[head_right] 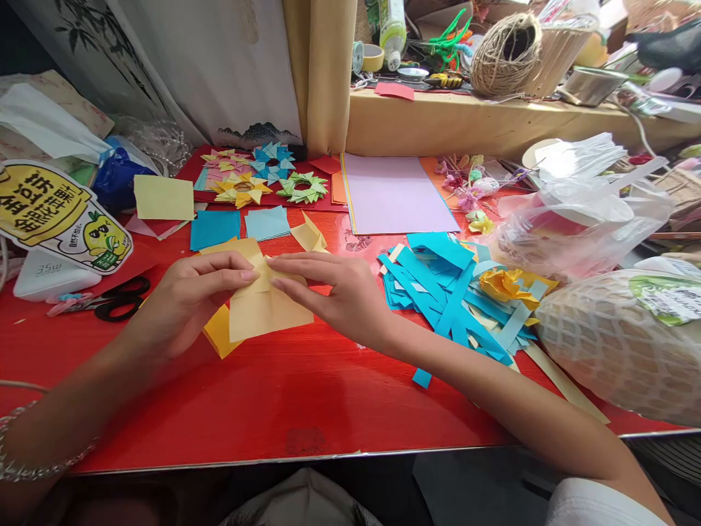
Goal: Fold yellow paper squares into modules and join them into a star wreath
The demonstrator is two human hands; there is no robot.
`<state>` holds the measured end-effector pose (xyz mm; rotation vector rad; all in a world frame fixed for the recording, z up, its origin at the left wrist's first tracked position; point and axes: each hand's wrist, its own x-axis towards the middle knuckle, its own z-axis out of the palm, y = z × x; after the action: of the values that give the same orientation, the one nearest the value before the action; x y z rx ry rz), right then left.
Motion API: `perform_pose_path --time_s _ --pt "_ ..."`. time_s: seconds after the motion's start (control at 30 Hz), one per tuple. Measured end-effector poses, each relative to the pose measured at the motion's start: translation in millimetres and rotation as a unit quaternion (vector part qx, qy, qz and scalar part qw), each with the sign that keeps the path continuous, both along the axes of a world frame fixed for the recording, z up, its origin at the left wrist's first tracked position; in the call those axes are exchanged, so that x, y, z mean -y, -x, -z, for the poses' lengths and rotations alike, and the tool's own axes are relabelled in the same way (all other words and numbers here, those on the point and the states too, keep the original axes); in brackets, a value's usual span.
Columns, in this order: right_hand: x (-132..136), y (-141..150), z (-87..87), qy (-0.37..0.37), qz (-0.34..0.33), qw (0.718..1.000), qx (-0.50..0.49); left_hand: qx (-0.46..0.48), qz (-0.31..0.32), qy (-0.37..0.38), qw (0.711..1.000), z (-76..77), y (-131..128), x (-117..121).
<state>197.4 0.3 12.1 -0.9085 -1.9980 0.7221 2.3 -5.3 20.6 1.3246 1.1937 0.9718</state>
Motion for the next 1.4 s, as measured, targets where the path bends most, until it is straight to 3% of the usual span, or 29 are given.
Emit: perform_pose_path --time_s 0.2,0.47,1.27,1.4 --pt "0 2 -7.6 0.196 0.006 0.974 -0.111 -0.07 0.024 -0.064 0.995 -2.1 -2 4" --pt "-11 0 -6.7 0.418 -0.095 0.888 -0.165 -0.127 0.049 -0.105 0.985 -4.4 -2 5" --pt "-10 1 -16.8 0.429 -0.081 0.888 -0.145 -0.136 0.041 -0.1 0.985 -3.9 2 1" --pt "-11 0 -15.0 0.412 -0.047 0.901 -0.129 -0.166 0.066 -0.087 0.98 -4.0 3 -2"
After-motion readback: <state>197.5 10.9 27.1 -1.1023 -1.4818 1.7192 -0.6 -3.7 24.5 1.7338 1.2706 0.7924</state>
